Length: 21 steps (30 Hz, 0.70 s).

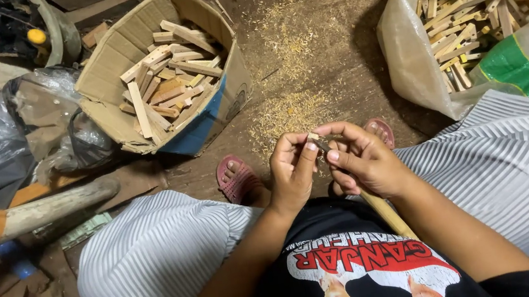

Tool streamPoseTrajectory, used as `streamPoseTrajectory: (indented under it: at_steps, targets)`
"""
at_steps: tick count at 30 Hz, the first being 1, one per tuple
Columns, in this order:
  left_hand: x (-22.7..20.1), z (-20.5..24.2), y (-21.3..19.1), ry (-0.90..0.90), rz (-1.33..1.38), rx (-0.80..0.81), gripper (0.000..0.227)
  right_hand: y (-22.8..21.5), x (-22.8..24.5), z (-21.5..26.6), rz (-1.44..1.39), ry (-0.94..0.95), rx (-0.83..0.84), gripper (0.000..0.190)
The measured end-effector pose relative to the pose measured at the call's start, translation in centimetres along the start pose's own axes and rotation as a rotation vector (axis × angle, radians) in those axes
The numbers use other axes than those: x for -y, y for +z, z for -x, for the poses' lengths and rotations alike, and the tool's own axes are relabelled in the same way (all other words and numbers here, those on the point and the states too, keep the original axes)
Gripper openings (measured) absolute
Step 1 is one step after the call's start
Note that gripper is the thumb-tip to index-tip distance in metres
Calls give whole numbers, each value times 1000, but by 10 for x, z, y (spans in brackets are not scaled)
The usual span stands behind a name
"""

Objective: A person sits on the floor and manually inspects and cleans small wooden sticks, moving them between containers.

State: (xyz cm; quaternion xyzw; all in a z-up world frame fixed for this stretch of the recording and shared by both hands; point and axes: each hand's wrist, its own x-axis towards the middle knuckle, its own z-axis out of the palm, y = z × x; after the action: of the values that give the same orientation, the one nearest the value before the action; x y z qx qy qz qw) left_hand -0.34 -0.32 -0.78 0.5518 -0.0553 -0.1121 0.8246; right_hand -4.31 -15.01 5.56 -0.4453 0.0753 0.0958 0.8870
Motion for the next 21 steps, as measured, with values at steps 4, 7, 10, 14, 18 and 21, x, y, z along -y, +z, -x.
streamPoseTrajectory:
  at_steps: [4, 7, 10, 14, 18, 21]
  targets:
    - [3, 5, 7, -25, 48, -70, 16, -7, -3, -2, 11, 2, -4, 39]
    - [-6, 7, 13, -61, 98, -121, 19, -35, -10, -9, 56, 5, -14, 36]
    - [-35, 6, 19, 42, 57, 15, 21, -57, -3, -16, 225, 4, -181, 37]
    - [-22, 0, 8, -13, 4, 7, 34, -23, 9, -8, 66, -4, -113, 42]
    - [-25, -1, 8, -12, -147, 23, 37, 4, 5, 0, -18, 3, -64, 47]
    - [-33, -1, 5, -6, -166, 36, 29, 7, 2, 1, -42, 26, -39, 46]
